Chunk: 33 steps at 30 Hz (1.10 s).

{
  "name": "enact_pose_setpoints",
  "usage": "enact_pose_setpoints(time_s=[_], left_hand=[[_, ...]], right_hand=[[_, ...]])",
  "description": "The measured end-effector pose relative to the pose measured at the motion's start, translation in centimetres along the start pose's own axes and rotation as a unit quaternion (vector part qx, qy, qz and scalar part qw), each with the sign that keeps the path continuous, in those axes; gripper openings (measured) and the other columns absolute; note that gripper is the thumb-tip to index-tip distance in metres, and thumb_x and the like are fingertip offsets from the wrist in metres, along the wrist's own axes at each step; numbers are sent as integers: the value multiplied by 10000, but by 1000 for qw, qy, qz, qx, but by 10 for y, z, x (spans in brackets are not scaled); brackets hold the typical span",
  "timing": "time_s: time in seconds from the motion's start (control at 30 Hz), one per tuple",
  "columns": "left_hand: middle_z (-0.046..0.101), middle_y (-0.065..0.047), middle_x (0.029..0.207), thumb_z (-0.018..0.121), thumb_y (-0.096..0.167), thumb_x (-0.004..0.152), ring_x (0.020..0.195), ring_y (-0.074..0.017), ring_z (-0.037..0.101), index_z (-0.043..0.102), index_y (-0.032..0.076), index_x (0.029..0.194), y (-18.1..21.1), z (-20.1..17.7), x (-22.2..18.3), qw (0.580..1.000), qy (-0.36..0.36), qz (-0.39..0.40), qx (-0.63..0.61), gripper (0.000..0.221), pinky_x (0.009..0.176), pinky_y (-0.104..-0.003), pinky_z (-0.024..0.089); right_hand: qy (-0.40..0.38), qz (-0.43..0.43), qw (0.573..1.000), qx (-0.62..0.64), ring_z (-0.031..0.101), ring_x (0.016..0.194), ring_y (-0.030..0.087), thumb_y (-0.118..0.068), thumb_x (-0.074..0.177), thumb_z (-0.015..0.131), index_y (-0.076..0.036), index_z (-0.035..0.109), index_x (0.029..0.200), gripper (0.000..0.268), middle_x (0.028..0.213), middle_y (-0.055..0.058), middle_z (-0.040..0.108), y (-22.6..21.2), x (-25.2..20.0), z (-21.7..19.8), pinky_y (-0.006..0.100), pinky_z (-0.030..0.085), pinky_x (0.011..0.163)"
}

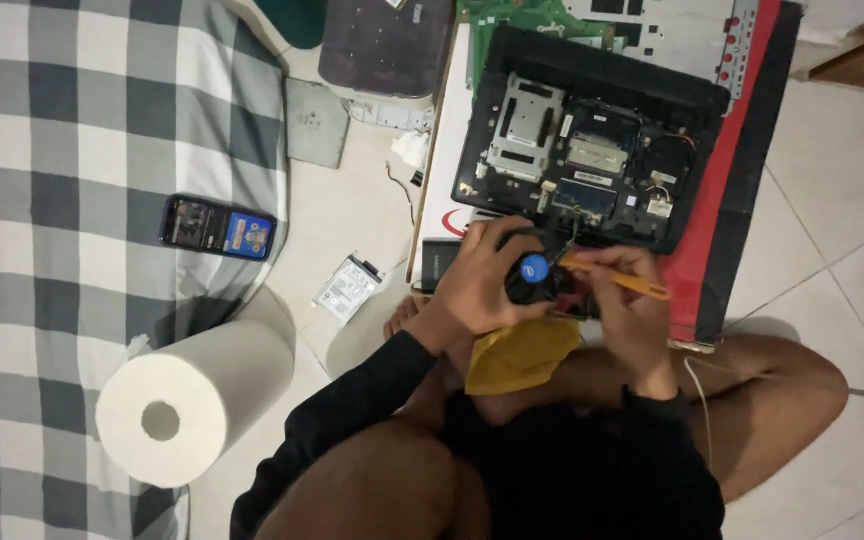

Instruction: Cleaning laptop components including the cooling fan and hard drive using a brush and a cloth.

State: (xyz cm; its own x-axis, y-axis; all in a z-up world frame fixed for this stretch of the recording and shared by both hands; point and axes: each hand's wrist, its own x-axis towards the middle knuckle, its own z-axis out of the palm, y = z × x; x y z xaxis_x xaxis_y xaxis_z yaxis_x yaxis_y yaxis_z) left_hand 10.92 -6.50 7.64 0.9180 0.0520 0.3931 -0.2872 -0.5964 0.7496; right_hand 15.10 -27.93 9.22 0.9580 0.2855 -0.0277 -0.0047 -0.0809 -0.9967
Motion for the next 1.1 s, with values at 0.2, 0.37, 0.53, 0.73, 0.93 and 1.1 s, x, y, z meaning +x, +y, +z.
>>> enact_pose_setpoints(time_s=[0.2,0.37,0.53,0.73,0.93,1.1], left_hand=[[587,-86,1329,905,442,649,1172,-349,565,631,195,1292,0,-3,0,999,-38,-21,-25,742,1086,-456,456],[576,-99,1338,924,429,624,1189,-355,554,573,158,1369,1,-4,1,997,-64,-41,-25,867,1094,-462,447],[579,-118,1322,923,428,671,1171,-361,552,583,142,1364,-1,-5,1,996,-64,-32,-43,823,1088,-482,450],[583,-118,1326,919,469,682,1176,-359,548,589,143,1368,-1,-3,1,998,-55,-21,-38,828,1094,-483,452],[579,-140,1334,850,653,661,1199,-389,579,555,162,1405,-15,5,-4,999,-19,15,-27,939,1086,-474,443],[600,-183,1315,678,773,744,1177,-438,623,498,163,1491,-7,-7,-6,999,25,25,-30,981,1054,-498,482]], right_hand=[[-14,29,999,20,730,992,272,-33,1004,649,17,513,1096,172,1128,251,722,11,0,-14,378,592,899],[-32,32,999,-23,745,887,253,-40,987,662,-15,515,993,149,1053,221,743,-7,-3,-9,371,610,819],[-28,0,1000,-8,753,878,265,-35,1006,633,-19,484,968,154,1050,239,746,6,-3,-13,346,606,813],[19,14,1000,-11,740,892,255,-19,1002,637,-21,502,999,135,1029,228,739,-3,-14,1,348,591,839],[36,-20,996,-74,734,933,287,51,1004,651,-3,559,945,122,1025,230,731,-19,-23,22,355,576,864],[32,-62,993,-92,702,944,267,59,1042,670,19,545,1005,136,1034,232,691,2,-28,10,359,548,916]])
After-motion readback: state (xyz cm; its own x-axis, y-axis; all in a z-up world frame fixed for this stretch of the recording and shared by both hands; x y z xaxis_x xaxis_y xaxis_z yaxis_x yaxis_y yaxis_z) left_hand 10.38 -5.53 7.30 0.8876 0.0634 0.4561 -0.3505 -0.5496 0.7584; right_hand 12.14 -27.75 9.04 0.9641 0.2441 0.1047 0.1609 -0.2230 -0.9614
